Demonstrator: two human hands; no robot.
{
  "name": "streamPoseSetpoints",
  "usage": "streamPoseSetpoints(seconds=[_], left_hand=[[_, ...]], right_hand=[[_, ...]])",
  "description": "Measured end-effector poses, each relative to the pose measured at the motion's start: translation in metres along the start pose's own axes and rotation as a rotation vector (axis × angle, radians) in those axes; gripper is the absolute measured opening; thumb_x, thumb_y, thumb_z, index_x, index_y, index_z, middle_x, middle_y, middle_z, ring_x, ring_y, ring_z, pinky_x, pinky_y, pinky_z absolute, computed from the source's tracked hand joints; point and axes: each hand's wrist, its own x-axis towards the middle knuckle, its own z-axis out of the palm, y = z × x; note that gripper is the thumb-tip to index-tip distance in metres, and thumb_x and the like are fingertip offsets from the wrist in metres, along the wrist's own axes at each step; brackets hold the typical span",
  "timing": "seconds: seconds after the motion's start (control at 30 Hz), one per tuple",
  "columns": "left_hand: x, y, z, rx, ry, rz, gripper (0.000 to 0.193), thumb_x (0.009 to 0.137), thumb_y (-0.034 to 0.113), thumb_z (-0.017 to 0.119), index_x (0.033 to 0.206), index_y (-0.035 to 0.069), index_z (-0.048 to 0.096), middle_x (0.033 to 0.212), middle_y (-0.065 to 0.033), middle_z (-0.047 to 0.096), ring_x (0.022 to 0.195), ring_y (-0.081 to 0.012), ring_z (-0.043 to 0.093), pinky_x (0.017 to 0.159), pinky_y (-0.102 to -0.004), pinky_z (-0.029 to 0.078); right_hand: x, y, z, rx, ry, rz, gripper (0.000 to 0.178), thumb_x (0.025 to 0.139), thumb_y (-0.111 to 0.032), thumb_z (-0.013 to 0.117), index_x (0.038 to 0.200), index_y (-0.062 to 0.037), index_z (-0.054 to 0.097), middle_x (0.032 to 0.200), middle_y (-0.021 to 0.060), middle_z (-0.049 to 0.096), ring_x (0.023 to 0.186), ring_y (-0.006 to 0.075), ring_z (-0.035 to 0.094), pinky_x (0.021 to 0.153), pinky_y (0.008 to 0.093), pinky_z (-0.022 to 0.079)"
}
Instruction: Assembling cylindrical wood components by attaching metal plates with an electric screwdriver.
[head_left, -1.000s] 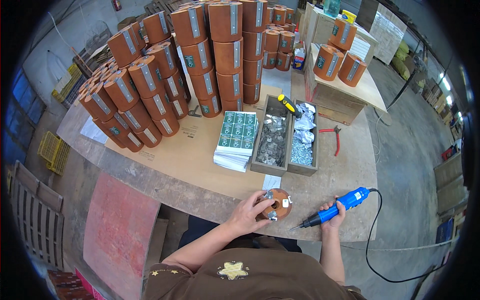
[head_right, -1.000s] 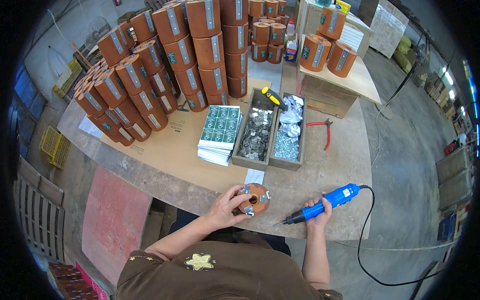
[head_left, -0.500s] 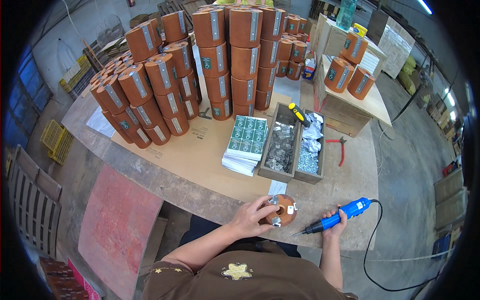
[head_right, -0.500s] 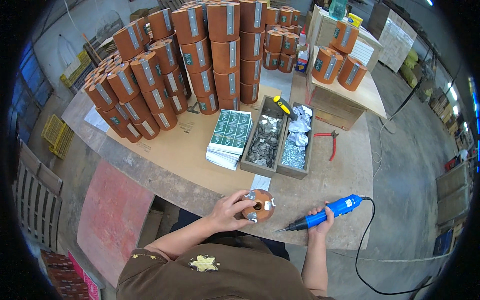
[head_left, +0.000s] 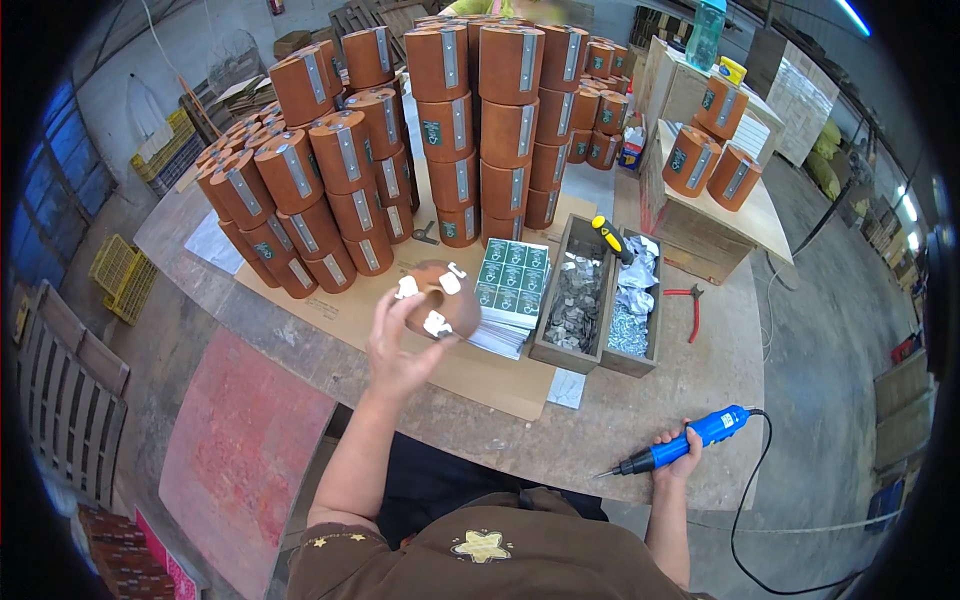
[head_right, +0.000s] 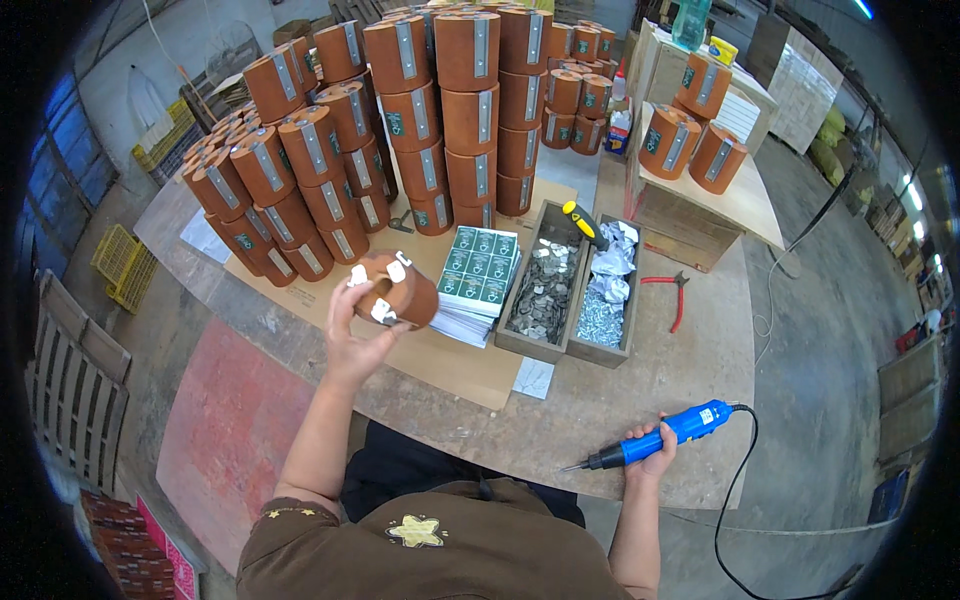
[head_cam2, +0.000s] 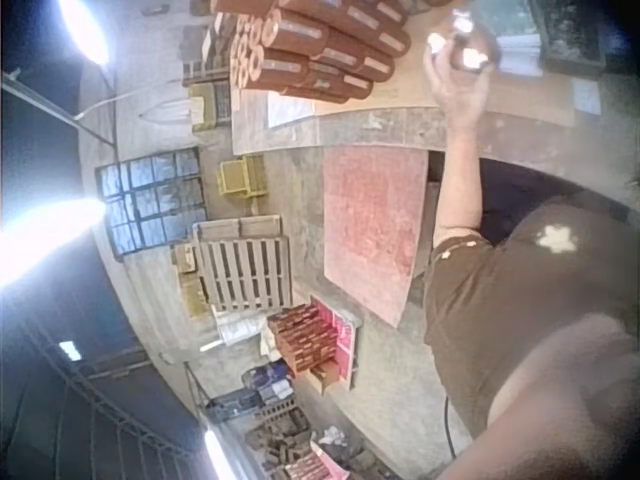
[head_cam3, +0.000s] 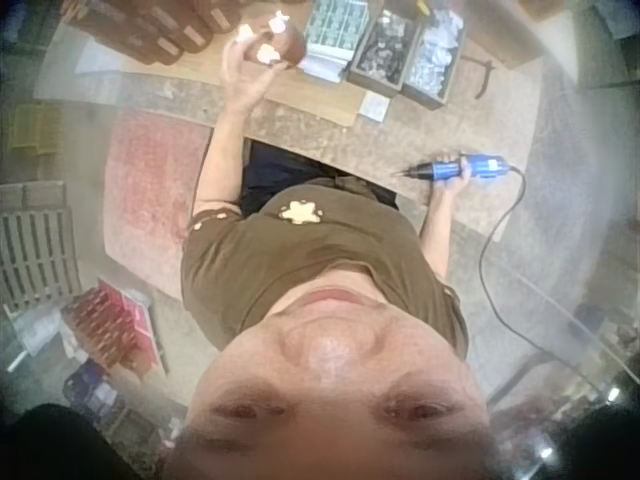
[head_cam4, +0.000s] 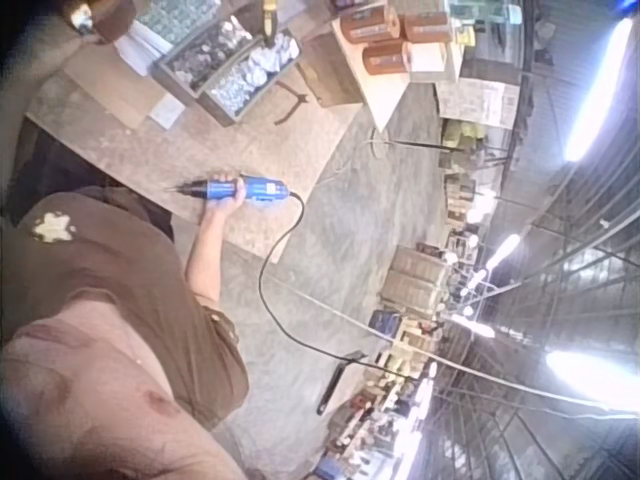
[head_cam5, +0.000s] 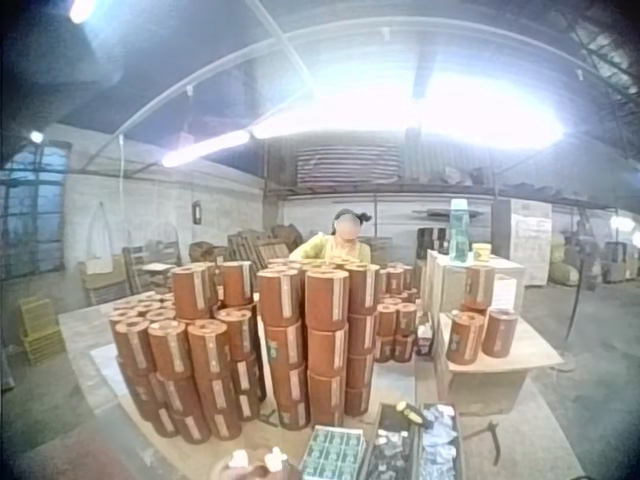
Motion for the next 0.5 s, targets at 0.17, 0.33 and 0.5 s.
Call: streamPoseSetpoints(seconds=[0.17, 0.33, 0.5], left_hand=[[0.003, -0.047, 0.003, 0.037, 0.017, -0.133, 0.064, 0.049, 0.008, 0.078, 0.106, 0.010, 0.051, 0.113, -0.0152, 0.048, 0.100, -0.0296, 0.052, 0.082, -0.0347, 0.045], [0.011, -0.077, 0.019, 0.073, -0.041, -0.364, 0.065, 0.049, 0.012, 0.077, 0.108, 0.013, 0.051, 0.114, -0.0077, 0.048, 0.097, -0.0249, 0.052, 0.078, -0.0315, 0.045], [0.020, -0.106, 0.043, 0.008, -0.049, -0.351, 0.066, 0.049, 0.015, 0.077, 0.109, 0.014, 0.050, 0.113, -0.0067, 0.048, 0.099, -0.0239, 0.051, 0.080, -0.0321, 0.044]], right_hand=[[0.003, 0.002, -0.002, -0.020, 0.019, 0.007, 0.034, 0.070, -0.023, 0.059, 0.100, -0.0121, 0.046, 0.064, 0.0034, 0.047, 0.055, 0.0157, 0.048, 0.055, 0.0324, 0.043], [0.002, 0.001, 0.000, -0.018, 0.024, 0.020, 0.033, 0.071, -0.023, 0.059, 0.099, -0.0118, 0.046, 0.063, 0.0033, 0.047, 0.055, 0.0155, 0.048, 0.055, 0.0323, 0.043], [0.004, 0.001, -0.001, -0.036, 0.024, -0.001, 0.032, 0.071, -0.023, 0.058, 0.098, -0.0113, 0.047, 0.063, 0.0032, 0.048, 0.055, 0.0153, 0.048, 0.055, 0.0322, 0.044]])
